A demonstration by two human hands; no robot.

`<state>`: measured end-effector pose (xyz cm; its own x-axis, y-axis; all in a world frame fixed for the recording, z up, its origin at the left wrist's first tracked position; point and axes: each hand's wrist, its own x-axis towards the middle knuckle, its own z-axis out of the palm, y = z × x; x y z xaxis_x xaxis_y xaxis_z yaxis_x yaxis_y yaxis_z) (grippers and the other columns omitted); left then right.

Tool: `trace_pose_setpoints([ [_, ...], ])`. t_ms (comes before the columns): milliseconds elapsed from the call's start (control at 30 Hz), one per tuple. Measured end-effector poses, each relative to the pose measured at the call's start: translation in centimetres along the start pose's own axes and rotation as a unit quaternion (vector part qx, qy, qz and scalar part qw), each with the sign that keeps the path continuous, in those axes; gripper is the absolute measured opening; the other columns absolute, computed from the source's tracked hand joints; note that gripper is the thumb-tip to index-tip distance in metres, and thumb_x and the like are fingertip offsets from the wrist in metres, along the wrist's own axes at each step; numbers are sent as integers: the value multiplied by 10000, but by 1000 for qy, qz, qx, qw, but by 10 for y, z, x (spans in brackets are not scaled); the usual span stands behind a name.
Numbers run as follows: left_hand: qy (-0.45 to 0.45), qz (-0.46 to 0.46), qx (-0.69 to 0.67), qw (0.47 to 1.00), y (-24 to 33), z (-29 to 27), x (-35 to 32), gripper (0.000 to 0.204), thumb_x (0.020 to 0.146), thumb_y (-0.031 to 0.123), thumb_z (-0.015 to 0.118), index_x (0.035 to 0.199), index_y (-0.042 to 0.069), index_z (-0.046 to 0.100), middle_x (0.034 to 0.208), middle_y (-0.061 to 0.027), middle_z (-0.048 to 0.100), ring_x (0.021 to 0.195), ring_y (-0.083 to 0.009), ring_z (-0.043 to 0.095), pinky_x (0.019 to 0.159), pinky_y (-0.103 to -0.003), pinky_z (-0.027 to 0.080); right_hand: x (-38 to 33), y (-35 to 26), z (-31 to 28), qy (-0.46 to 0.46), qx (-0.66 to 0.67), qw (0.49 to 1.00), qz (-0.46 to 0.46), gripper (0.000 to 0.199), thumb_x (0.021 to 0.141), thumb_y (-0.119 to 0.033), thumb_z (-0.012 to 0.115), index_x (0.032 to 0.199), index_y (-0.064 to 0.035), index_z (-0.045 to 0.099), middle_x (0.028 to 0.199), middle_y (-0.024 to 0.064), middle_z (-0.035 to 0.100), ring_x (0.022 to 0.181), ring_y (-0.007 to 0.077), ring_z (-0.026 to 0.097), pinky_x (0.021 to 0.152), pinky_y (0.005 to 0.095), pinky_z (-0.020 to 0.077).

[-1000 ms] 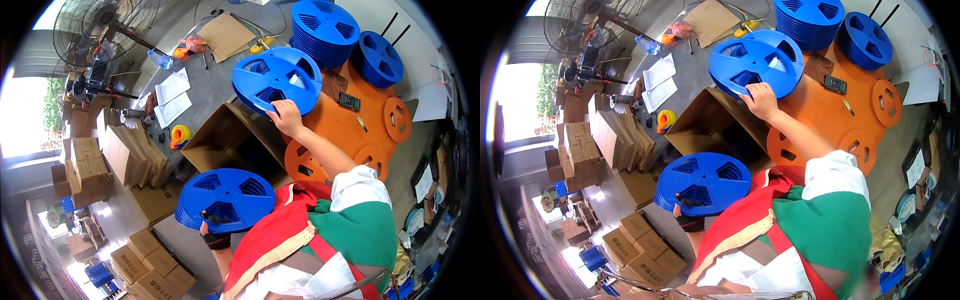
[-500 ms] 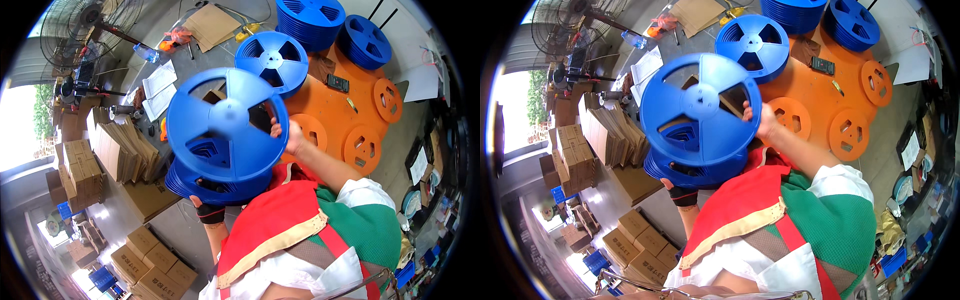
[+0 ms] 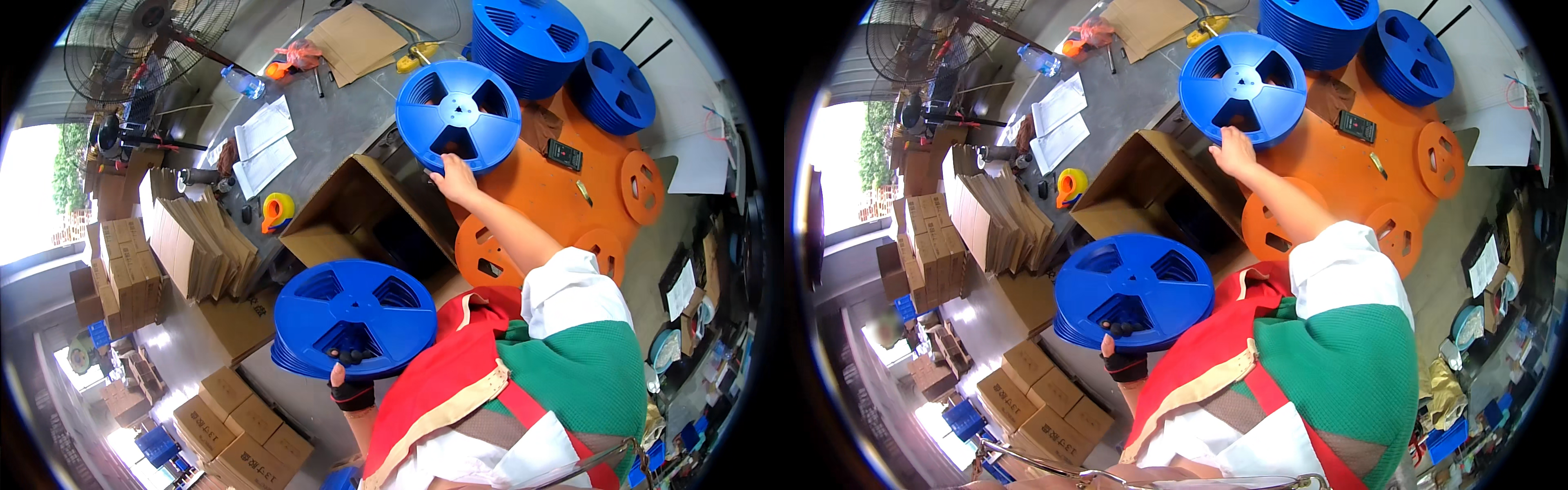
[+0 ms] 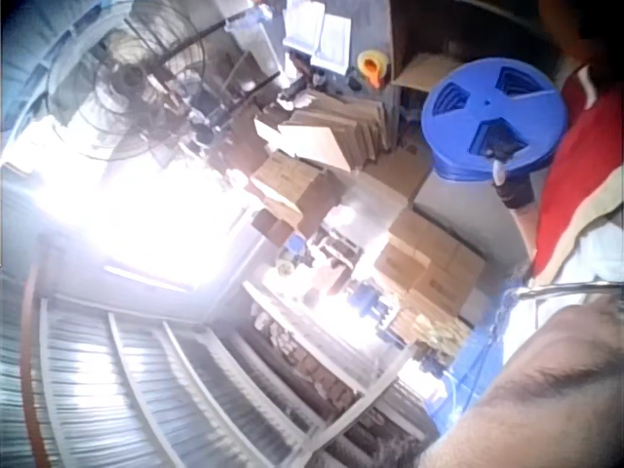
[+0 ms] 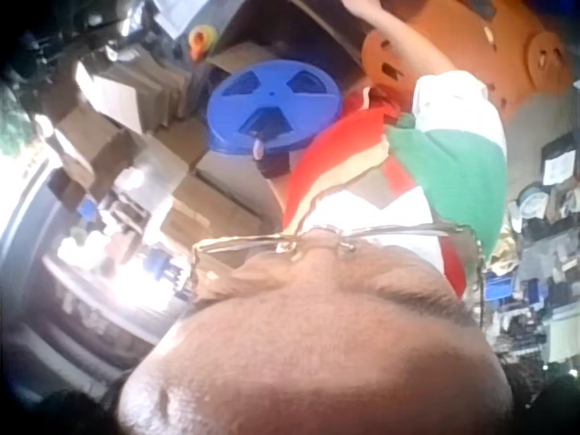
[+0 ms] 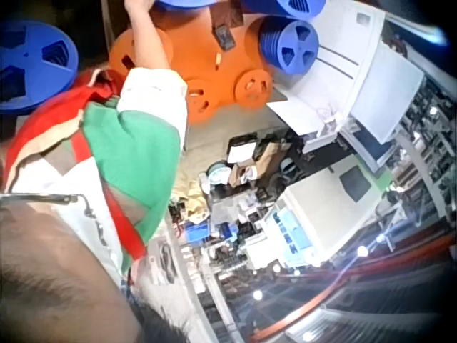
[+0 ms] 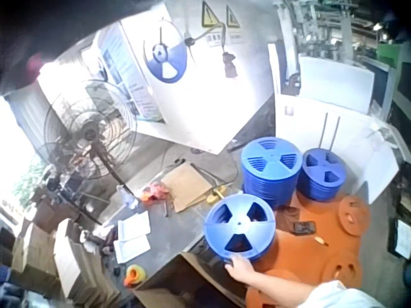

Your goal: The person packs blue plastic reels into a cardboard box by hand, moving them from a workbench and organizing them inside the box.

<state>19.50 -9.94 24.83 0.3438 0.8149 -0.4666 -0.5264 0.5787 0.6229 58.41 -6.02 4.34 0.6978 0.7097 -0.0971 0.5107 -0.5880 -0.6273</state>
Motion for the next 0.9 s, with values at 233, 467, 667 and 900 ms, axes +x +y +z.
trace_pose_setpoints([
  [233, 52, 27, -3, 998, 1, -6, -12, 278, 784, 166, 578, 1039, 129, 475, 862, -26, 564, 836, -211, 551, 810, -440, 439, 23, 31, 6, -73, -235, 969, 6, 392, 744, -269, 639, 1028, -24, 521, 1054, 118, 540, 1066, 267, 464, 927, 380, 320],
  [467, 31, 24, 5, 999, 6, -21, -3, 351, 766, 171, 589, 1092, 141, 462, 945, -17, 531, 831, -195, 506, 794, -420, 433, -38, -53, -75, 212, 219, 937, -168, 292, 820, -303, 566, 873, -16, 577, 759, 95, 595, 734, 200, 578, 696, 334, 434],
  [667, -47, -11, -1, 999, 3, -10, 11, 420, 762, 258, 643, 1113, 131, 448, 925, -6, 506, 846, -179, 481, 785, -395, 415, -104, -66, -127, -16, 802, 562, 202, 279, 907, -293, 353, 843, -69, 505, 585, 12, 443, 515, 119, 441, 541, 281, 407],
  [900, -135, -39, -6, 990, 4, -16, 22, 510, 706, 351, 707, 1098, 124, 472, 1073, -48, 519, 972, -227, 513, 834, -417, 437, -169, -54, -44, -285, 785, 376, 402, 448, 911, -395, 323, 857, 7, 513, 550, 6, 448, 472, 93, 451, 472, 216, 401],
])
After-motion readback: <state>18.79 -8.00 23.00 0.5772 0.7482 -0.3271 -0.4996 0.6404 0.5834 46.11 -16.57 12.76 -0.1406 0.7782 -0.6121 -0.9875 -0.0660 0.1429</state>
